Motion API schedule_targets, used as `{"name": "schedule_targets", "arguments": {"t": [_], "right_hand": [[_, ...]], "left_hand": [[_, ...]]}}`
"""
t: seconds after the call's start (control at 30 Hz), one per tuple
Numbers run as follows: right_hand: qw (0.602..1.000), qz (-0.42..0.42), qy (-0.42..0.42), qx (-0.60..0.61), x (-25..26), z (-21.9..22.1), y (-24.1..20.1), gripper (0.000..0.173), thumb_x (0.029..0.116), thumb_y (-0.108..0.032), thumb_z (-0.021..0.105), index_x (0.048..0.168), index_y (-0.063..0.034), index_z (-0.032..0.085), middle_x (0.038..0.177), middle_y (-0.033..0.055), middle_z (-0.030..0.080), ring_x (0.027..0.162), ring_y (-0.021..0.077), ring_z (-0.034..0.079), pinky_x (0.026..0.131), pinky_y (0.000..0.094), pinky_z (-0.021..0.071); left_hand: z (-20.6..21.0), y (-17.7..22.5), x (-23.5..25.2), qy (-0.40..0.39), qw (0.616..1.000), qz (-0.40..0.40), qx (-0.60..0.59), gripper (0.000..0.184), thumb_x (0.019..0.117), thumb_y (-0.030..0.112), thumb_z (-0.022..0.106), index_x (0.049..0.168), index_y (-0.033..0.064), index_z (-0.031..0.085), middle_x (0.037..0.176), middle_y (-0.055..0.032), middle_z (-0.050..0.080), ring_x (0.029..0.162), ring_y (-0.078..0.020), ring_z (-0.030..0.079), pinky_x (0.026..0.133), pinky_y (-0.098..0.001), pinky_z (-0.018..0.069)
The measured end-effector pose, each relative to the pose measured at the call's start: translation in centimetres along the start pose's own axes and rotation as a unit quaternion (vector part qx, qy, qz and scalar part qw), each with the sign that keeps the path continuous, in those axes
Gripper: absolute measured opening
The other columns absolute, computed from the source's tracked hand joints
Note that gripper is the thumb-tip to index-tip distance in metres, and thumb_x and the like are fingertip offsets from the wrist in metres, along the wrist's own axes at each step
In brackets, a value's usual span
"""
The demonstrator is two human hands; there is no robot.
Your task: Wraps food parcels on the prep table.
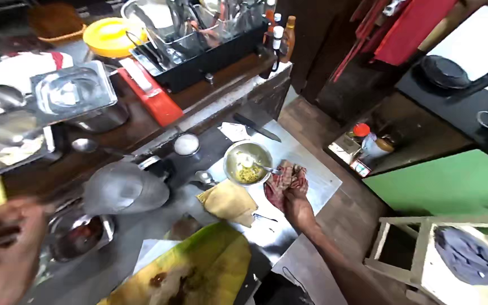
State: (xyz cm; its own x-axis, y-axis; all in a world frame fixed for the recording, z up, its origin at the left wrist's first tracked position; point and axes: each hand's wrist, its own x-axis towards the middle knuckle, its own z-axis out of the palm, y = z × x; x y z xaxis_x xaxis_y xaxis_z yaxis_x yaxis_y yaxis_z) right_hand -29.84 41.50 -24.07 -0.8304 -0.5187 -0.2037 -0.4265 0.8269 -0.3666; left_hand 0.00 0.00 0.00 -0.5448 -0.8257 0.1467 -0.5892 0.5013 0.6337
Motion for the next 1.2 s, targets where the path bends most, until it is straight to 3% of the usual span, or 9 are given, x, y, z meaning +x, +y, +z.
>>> {"name": "schedule_targets", "arguments": {"t": [0.07, 0.2, 0.3, 0.43, 0.53, 0.67, 0.9, 1.03, 1.2], "right_hand": [[1.0, -0.009, 0.007, -0.002, -0.3, 0.1, 0.2, 0.025, 0.0972, -0.021, 0.064, 0.116, -0.0075, 0.073, 0.118, 0.0194, 0.07, 0.108, 0.0384, 0.069, 0.091, 0.0596, 0.0561], [0.999, -0.011, 0.019, 0.037, 0.4, -0.6, 0.6, 0.018, 0.0929, -0.019, 0.073, 0.105, -0.0056, 0.075, 0.107, 0.0213, 0.072, 0.098, 0.0431, 0.07, 0.086, 0.0683, 0.0538], [0.997, -0.022, 0.07, 0.029, -0.7, -0.1, 0.2, 0.022, 0.0917, -0.019, 0.075, 0.107, -0.0035, 0.073, 0.105, 0.0245, 0.071, 0.096, 0.0472, 0.069, 0.083, 0.0715, 0.0519], [0.992, -0.068, 0.096, 0.05, -5.9, 0.8, -4.5, 0.038, 0.0922, -0.017, 0.073, 0.126, -0.0017, 0.067, 0.132, 0.0296, 0.059, 0.123, 0.0479, 0.058, 0.101, 0.0661, 0.0479], [0.975, -0.195, 0.056, 0.09, -11.9, 2.9, -9.7, 0.023, 0.0962, -0.014, 0.066, 0.115, -0.0018, 0.073, 0.117, 0.022, 0.069, 0.109, 0.0377, 0.067, 0.095, 0.0568, 0.0551], [0.911, -0.369, -0.073, 0.168, -20.8, 8.8, -14.3, 0.012, 0.094, -0.021, 0.069, 0.093, -0.0116, 0.076, 0.094, 0.0036, 0.071, 0.087, 0.0167, 0.07, 0.08, 0.0399, 0.0614], [0.851, -0.452, -0.24, 0.122, -31.0, 12.8, -16.3, 0.022, 0.1006, -0.024, 0.058, 0.109, -0.0149, 0.076, 0.113, 0.006, 0.071, 0.103, 0.0163, 0.069, 0.089, 0.0353, 0.06], [0.857, -0.462, -0.226, 0.036, -32.2, 12.8, -15.7, 0.03, 0.0926, -0.025, 0.07, 0.122, -0.0164, 0.074, 0.125, 0.0094, 0.069, 0.122, 0.0279, 0.062, 0.104, 0.0459, 0.0514], [0.845, -0.492, -0.194, -0.079, -30.1, 14.5, -13.9, 0.056, 0.0882, -0.025, 0.076, 0.142, -0.0248, 0.061, 0.146, 0.0144, 0.057, 0.134, 0.0401, 0.051, 0.108, 0.0611, 0.0427]], "left_hand": [[-1.9, -5.7, -6.9, 0.007, 0.998, -0.054, -0.021, 0.04, 0.1022, 0.023, 0.06, 0.127, -0.0081, 0.054, 0.107, -0.0109, 0.063, 0.087, -0.0049, 0.06, 0.077, -0.0232, 0.0529], [-4.7, -15.1, -22.4, 0.03, 0.982, -0.182, -0.035, 0.04, 0.1009, 0.026, 0.063, 0.125, -0.0056, 0.059, 0.108, -0.0119, 0.068, 0.087, -0.0122, 0.067, 0.077, -0.0333, 0.0596], [-4.8, -17.2, -32.4, 0.033, 0.963, -0.266, -0.021, 0.037, 0.0984, 0.025, 0.067, 0.121, -0.0032, 0.062, 0.107, -0.0141, 0.069, 0.088, -0.0177, 0.069, 0.078, -0.0377, 0.0596], [-4.6, -16.9, -41.6, 0.017, 0.944, -0.327, -0.036, 0.037, 0.0954, 0.026, 0.071, 0.124, 0.0025, 0.065, 0.107, -0.0095, 0.072, 0.09, -0.0157, 0.071, 0.081, -0.0373, 0.0607], [-4.5, -15.5, -46.6, 0.014, 0.926, -0.374, -0.048, 0.036, 0.0954, 0.026, 0.071, 0.124, 0.0036, 0.066, 0.108, -0.0095, 0.073, 0.09, -0.0173, 0.072, 0.082, -0.0396, 0.0608], [-3.3, -15.4, -52.2, -0.024, 0.913, -0.398, -0.086, 0.038, 0.0951, 0.028, 0.07, 0.124, 0.0045, 0.066, 0.111, -0.0102, 0.072, 0.092, -0.0201, 0.071, 0.083, -0.0424, 0.06], [-3.9, -15.5, -56.0, -0.097, 0.908, -0.402, -0.06, 0.046, 0.093, 0.043, 0.072, 0.129, 0.0141, 0.068, 0.115, -0.0052, 0.073, 0.095, -0.0202, 0.073, 0.086, -0.0454, 0.0606], [-4.8, -16.3, -56.0, -0.097, 0.915, -0.389, -0.051, 0.045, 0.0951, 0.041, 0.07, 0.13, 0.0139, 0.066, 0.115, -0.0063, 0.072, 0.097, -0.0199, 0.072, 0.089, -0.0453, 0.0601], [-3.9, -17.0, -54.8, -0.138, 0.92, -0.366, -0.011, 0.044, 0.0974, 0.042, 0.068, 0.133, 0.0166, 0.065, 0.12, -0.0082, 0.07, 0.102, -0.023, 0.071, 0.092, -0.0478, 0.0577]]}}
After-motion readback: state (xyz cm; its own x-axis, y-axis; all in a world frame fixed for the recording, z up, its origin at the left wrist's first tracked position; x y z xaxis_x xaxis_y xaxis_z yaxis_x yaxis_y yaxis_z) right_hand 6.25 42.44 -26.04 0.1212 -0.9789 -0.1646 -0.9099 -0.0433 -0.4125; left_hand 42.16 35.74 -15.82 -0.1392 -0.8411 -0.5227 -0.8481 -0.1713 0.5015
